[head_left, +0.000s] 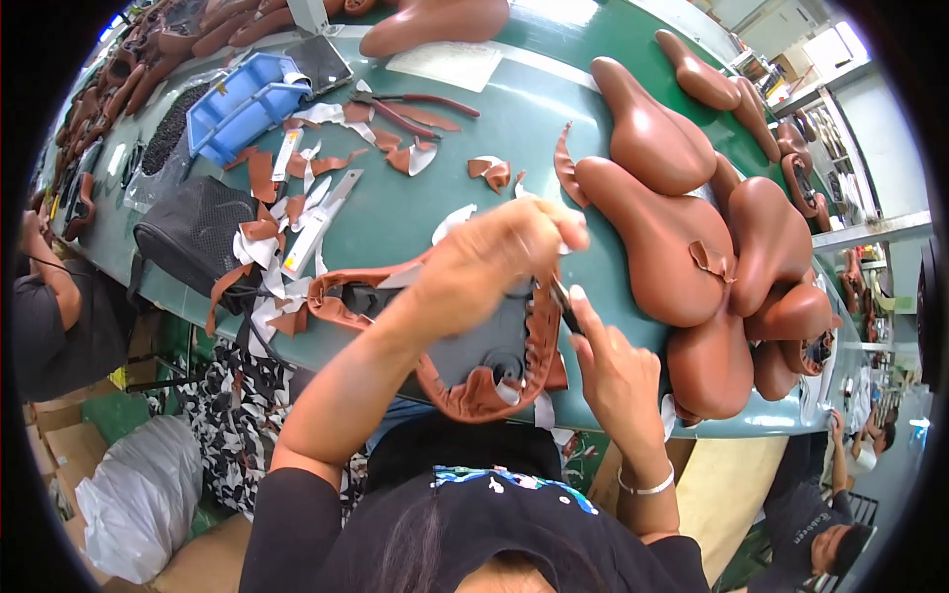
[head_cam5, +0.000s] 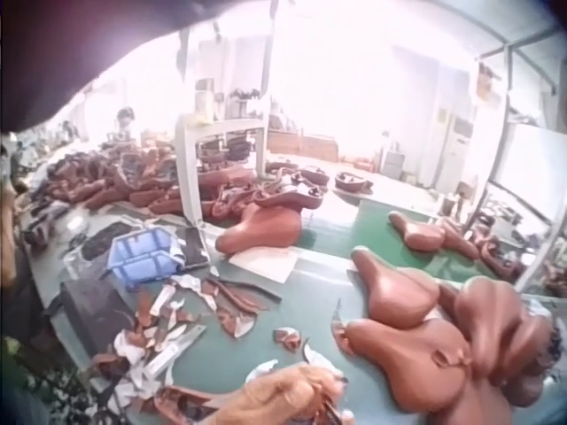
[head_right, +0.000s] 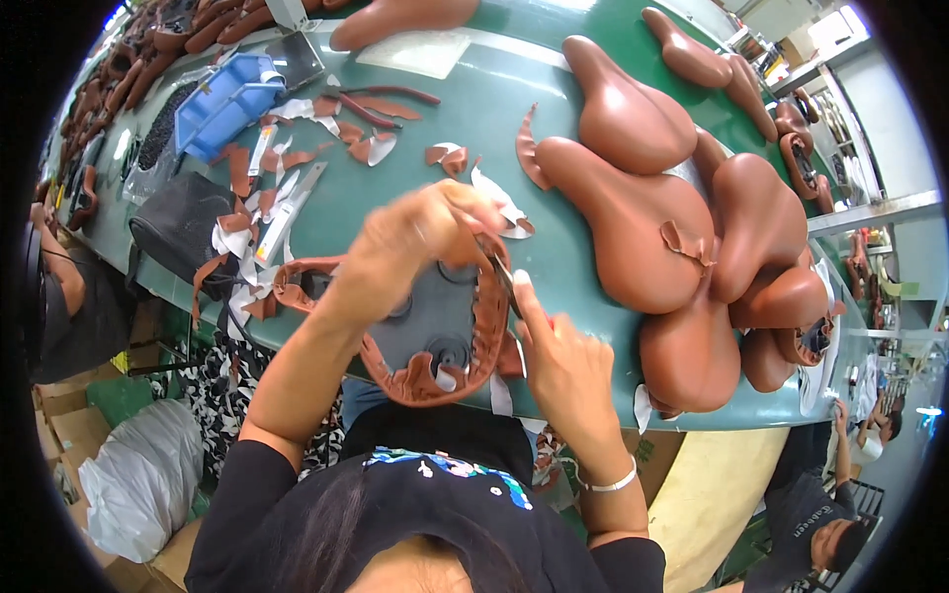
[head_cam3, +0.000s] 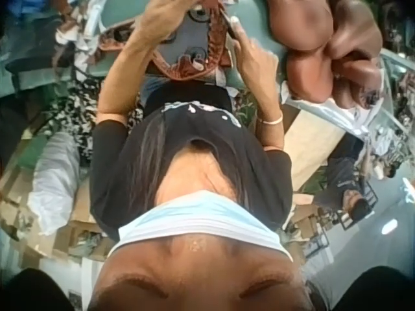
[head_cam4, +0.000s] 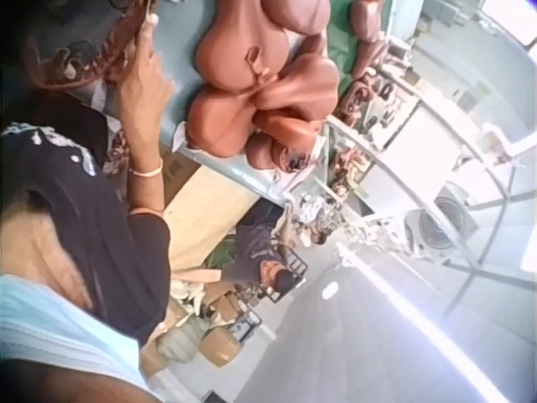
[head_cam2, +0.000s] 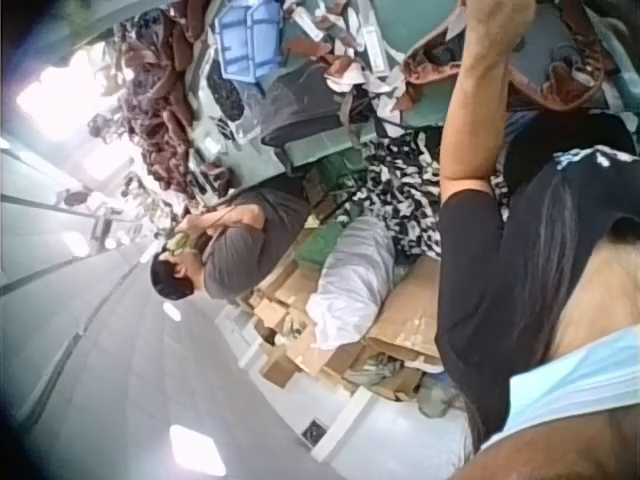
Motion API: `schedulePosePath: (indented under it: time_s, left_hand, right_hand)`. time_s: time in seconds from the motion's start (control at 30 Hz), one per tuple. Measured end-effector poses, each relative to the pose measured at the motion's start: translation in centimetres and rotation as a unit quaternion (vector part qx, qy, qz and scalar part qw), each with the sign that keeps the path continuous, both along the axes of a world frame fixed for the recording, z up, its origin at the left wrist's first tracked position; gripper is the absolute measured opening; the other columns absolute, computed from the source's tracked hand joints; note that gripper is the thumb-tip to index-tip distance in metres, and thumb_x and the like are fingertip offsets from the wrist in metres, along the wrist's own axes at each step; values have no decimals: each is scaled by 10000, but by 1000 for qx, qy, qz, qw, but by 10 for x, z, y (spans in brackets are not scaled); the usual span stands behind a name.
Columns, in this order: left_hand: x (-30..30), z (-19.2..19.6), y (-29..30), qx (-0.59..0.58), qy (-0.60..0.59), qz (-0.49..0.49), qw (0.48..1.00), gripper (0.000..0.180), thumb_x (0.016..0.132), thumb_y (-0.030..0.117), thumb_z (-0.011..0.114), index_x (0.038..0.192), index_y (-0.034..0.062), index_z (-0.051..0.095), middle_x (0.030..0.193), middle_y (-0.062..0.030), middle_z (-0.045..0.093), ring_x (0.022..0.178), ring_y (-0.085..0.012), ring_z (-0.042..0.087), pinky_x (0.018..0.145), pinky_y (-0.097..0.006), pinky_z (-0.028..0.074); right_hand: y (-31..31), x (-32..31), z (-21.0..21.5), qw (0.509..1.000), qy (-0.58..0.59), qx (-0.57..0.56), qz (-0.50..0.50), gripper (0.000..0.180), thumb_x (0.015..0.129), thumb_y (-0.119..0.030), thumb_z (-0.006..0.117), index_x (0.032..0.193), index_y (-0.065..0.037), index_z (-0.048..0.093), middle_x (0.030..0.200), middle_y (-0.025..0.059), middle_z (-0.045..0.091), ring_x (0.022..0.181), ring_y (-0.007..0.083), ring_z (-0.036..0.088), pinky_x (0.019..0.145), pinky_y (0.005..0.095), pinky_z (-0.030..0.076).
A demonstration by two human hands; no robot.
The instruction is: Trimming excess synthetic material from the underside of bicycle seats using a utility knife.
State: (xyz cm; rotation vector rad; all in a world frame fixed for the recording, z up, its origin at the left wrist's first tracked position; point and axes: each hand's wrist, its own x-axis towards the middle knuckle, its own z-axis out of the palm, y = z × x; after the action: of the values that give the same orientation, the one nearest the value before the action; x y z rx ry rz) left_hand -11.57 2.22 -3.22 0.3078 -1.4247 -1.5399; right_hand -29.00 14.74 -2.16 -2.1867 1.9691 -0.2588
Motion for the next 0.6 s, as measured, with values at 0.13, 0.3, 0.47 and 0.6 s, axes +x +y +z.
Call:
schedulePosePath:
  time_s: [0.13, 0.3, 0.47, 0.6]
  left_hand:
    - [18, -14, -29, 139, 320, -136, 927, 282, 1007, 276, 443, 933, 32, 562, 808, -49, 605, 712, -112, 549, 658, -236, 433]
    - [27, 16, -7, 36, 40, 171, 984, 161, 915, 186, 560, 842, 48, 521, 713, -27, 562, 624, -121, 455, 573, -276, 379]
    - [33, -7, -21, -458, -528, 233, 677, 146, 686, 156, 680, 793, 65, 641, 706, -40, 579, 754, -213, 526, 712, -362, 446]
    - [24, -16, -35, -331, -362, 413, 767, 142, 669, 110, 681, 557, 66, 605, 676, -46, 546, 803, -215, 498, 683, -342, 410]
  right_hand:
    - [12, 17, 3, 997, 75, 29, -13, 526, 870, -134, 515, 1386, -93, 420, 568, 160, 520, 453, 318, 572, 396, 443, 398]
    - [12, 8, 14, 997, 82, 4, -7, 468, 860, -216, 591, 1319, -168, 519, 552, 112, 535, 451, 306, 566, 401, 425, 385]
    - [-35, -5, 26, 996, 78, -13, 29, 439, 858, -208, 607, 1292, -204, 543, 611, 85, 562, 524, 285, 570, 468, 405, 394]
    - [-13, 2, 31, 989, 143, 14, 31, 452, 883, -234, 579, 1327, -184, 506, 567, 65, 514, 469, 268, 523, 453, 395, 371]
